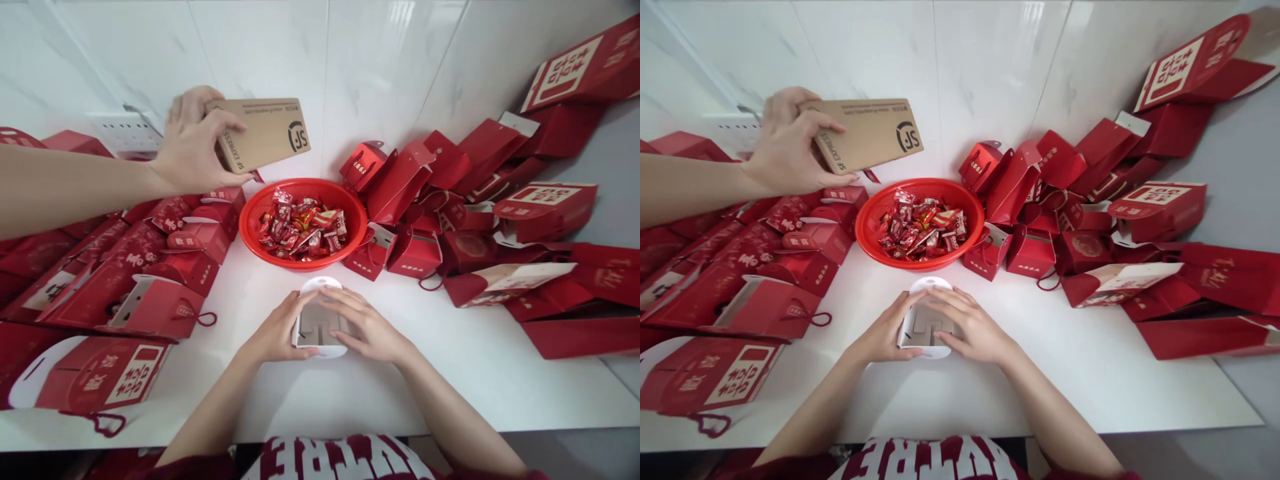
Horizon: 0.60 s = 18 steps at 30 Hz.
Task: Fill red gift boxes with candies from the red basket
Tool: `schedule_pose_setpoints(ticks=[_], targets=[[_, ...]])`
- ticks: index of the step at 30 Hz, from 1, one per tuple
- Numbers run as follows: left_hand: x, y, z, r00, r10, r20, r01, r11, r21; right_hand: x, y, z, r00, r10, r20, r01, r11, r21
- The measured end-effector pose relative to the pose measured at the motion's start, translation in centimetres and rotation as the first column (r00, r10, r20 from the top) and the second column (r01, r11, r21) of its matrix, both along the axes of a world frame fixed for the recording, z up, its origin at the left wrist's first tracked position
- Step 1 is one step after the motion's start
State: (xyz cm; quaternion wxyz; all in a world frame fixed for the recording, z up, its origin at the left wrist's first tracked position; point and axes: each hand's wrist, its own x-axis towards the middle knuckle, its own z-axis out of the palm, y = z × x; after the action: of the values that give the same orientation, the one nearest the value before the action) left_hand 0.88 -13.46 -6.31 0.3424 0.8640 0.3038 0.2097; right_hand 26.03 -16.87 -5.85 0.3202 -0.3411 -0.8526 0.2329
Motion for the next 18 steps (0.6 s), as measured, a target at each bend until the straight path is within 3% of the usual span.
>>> schedule_pose_setpoints(ticks=[7,12,15,18], targets=[[0.0,-0.4,0.3,0.999,0.05,-0.004,-0.05,0.998,-0.023,-1.7,-0.1,-0.6,0.99,-0.139,-0.016,0.139,0.99,-0.011],[0.4,-0.6,-0.3,0.994,0.11,0.021,-0.11,0.994,0.019,-2.6,2.1,-0.5,0.941,-0.336,-0.033,0.329,0.934,-0.138],[0.3,-0.4,-1.1,0.987,0.097,0.125,-0.094,0.995,-0.034,-2.9,3.6,-0.4,0.939,-0.342,-0.03,0.332,0.927,-0.176],[-0.3,0.1,-1.4,0.973,0.115,0.199,-0.106,0.993,-0.054,-3.5,4.4,0.1,0.954,-0.3,-0.011,0.297,0.95,-0.096]])
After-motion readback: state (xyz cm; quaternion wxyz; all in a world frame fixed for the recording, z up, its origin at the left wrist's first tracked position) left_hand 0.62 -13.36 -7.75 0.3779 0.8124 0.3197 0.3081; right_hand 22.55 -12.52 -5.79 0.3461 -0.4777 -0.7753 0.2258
